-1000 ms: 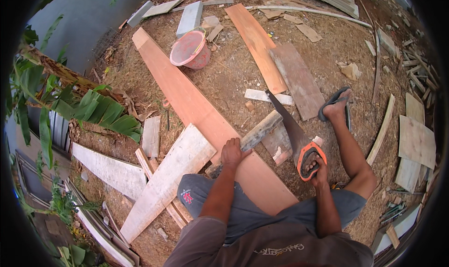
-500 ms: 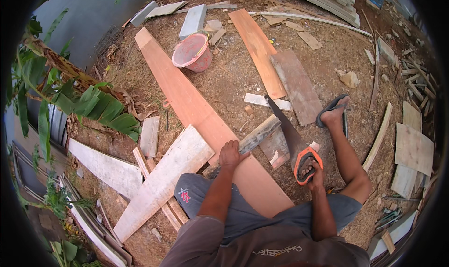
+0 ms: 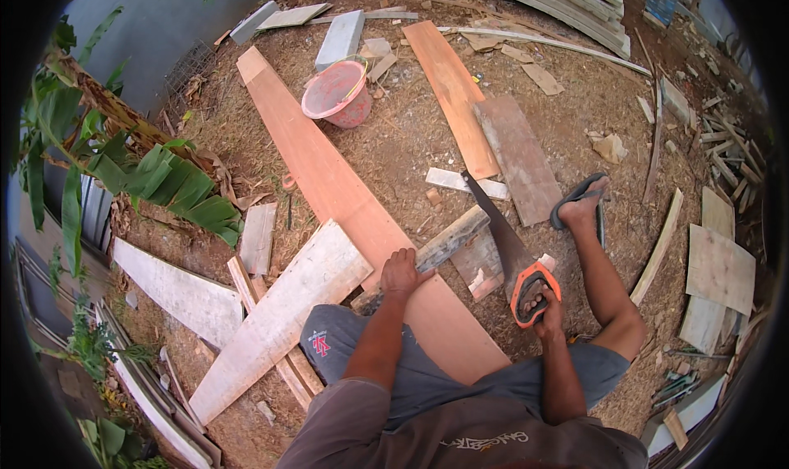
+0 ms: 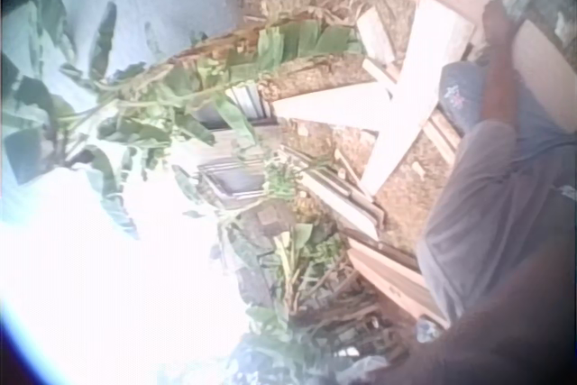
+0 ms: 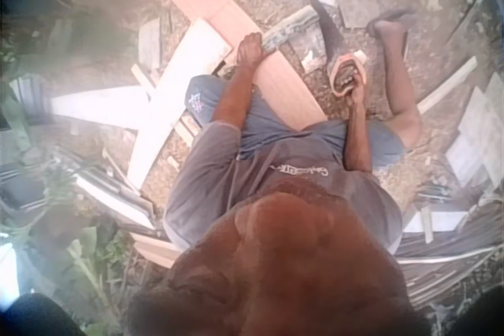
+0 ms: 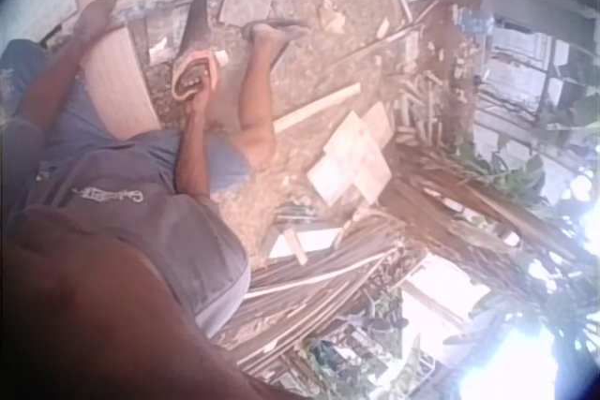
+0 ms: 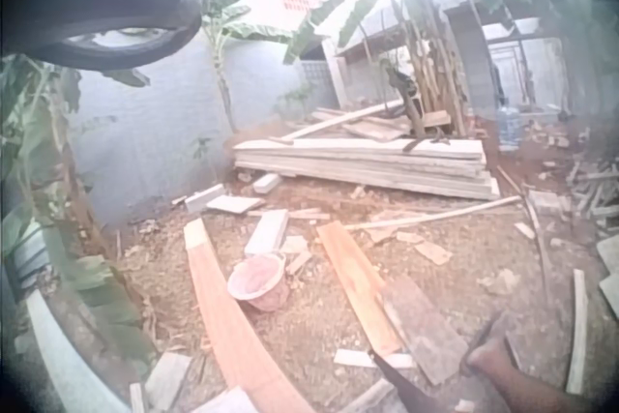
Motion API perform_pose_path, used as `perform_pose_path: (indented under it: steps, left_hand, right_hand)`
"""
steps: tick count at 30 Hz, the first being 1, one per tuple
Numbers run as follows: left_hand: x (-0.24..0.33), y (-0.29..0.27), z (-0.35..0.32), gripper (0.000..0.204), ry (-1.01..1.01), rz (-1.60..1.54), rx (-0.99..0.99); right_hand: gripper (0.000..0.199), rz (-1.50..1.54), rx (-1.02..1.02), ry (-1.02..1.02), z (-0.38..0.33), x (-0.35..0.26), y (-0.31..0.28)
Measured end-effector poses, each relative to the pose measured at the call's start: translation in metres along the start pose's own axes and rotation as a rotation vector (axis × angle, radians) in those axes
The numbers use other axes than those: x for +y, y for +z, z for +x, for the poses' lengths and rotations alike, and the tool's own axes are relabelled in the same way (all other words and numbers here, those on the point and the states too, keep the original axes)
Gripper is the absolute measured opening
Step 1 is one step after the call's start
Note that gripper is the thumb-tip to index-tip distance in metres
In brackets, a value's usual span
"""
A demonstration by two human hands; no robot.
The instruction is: The person sits on the ground and uses a hand saw to cut a wooden plank. They then place another plank on top, pick up nails from a bucket, and hammer them into the wood to join the pieces.
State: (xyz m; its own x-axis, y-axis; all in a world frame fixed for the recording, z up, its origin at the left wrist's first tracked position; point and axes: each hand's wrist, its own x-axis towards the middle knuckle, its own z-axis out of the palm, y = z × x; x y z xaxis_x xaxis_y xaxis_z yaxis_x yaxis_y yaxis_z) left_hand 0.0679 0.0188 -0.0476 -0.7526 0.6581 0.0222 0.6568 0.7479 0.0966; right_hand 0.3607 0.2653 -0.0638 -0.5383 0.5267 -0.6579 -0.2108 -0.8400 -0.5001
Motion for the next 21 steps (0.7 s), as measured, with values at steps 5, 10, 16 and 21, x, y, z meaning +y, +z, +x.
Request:
perform_pose_path:
  steps: [5, 10, 16, 21]
  left_hand:
    - [0.0, 0.0, -0.001, 0.069, -0.002, -0.031, 0.004]
    - [-0.001, -0.002, 0.0, 0.07, 0.005, -0.026, 0.003]
    - [0.003, -0.006, -0.003, 0.06, 0.026, -0.058, 0.098]
    - [0.003, -0.006, -0.003, 0.061, 0.017, -0.045, 0.085]
  right_hand:
    - [0.009, 0.001, -0.069, -0.011, 0.0, 0.0, -0.001]
    - [0.01, -0.019, -0.038, -0.015, 0.004, 0.002, -0.007]
    - [0.01, -0.024, -0.041, -0.005, 0.008, 0.004, -0.012]
    - [0.009, -0.06, -0.03, -0.021, 0.007, 0.003, -0.011]
